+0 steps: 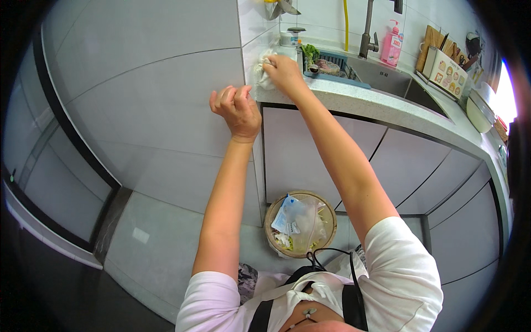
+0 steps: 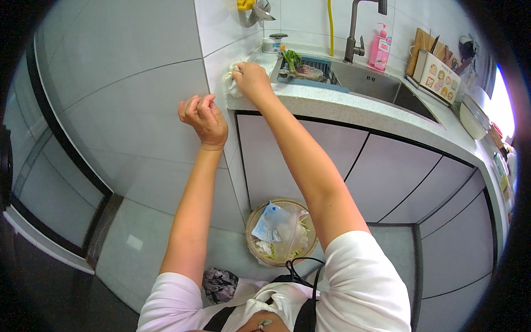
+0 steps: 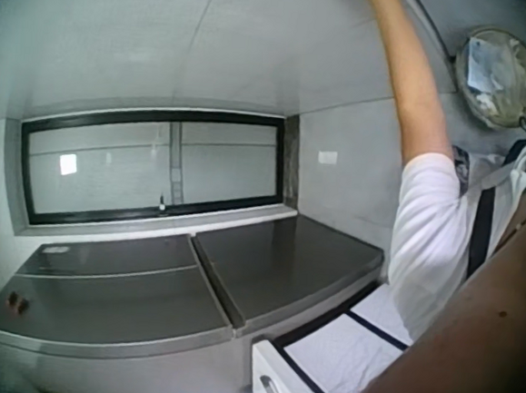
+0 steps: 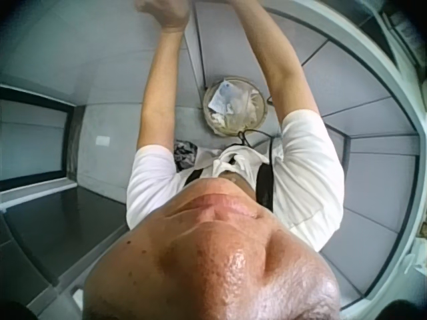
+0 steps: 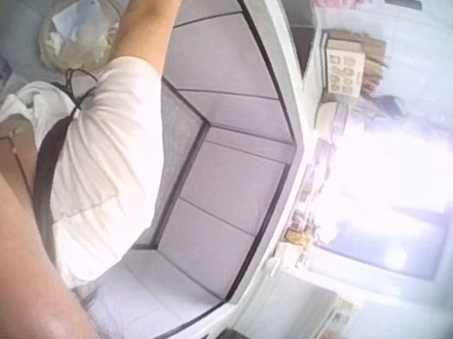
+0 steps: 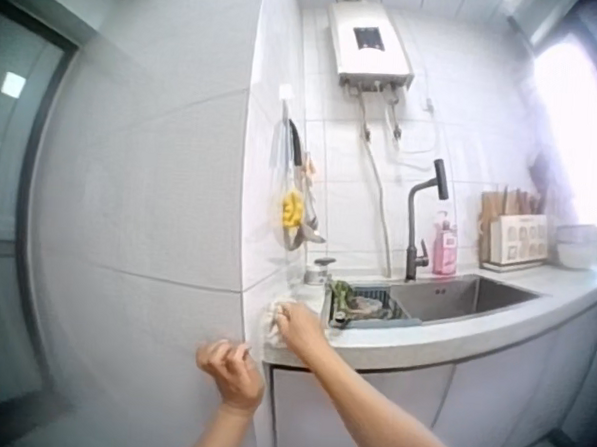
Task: The person wipes the kitchen countertop and the edges of the lower cabinets with a white cloth.
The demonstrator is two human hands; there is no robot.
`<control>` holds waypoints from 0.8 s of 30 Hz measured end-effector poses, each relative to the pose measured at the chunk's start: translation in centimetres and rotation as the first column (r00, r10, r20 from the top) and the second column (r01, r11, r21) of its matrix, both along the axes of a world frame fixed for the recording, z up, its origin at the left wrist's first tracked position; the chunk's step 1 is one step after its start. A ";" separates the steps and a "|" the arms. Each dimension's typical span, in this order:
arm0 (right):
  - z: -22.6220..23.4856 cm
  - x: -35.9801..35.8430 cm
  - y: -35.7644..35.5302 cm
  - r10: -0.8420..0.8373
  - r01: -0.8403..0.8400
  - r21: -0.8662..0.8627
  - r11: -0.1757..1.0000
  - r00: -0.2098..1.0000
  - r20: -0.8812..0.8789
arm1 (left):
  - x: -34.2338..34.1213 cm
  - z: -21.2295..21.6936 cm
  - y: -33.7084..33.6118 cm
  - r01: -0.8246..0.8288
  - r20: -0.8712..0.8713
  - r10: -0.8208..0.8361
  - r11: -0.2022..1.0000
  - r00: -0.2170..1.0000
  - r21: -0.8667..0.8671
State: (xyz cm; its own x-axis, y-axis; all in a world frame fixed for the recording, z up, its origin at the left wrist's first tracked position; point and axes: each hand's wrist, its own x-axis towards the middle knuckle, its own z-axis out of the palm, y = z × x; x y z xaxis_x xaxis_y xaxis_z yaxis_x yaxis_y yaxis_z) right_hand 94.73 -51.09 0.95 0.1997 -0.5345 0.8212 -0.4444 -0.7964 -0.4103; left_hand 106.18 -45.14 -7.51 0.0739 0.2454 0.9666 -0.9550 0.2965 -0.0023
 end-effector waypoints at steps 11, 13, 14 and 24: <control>-5.1 0.1 3.2 -0.109 -0.003 -0.613 0.790 0.983 -0.145 | 0.7 -0.2 -0.1 -0.033 -0.018 0.033 0.999 0.999 -0.013; -5.0 -0.5 3.2 -0.185 0.012 -0.705 0.709 0.968 -0.169 | 0.6 0.4 0.0 -0.057 -0.017 0.057 0.998 0.998 -0.033; -5.0 -0.6 3.4 -0.198 0.027 -0.737 0.676 0.969 -0.146 | 0.3 0.2 0.0 -0.061 -0.025 0.060 0.998 0.998 -0.027; -6.1 -4.8 3.5 -0.355 -0.167 -0.786 0.595 0.823 -0.444 | 0.5 0.2 -0.3 -0.140 0.000 0.140 0.990 0.990 -0.031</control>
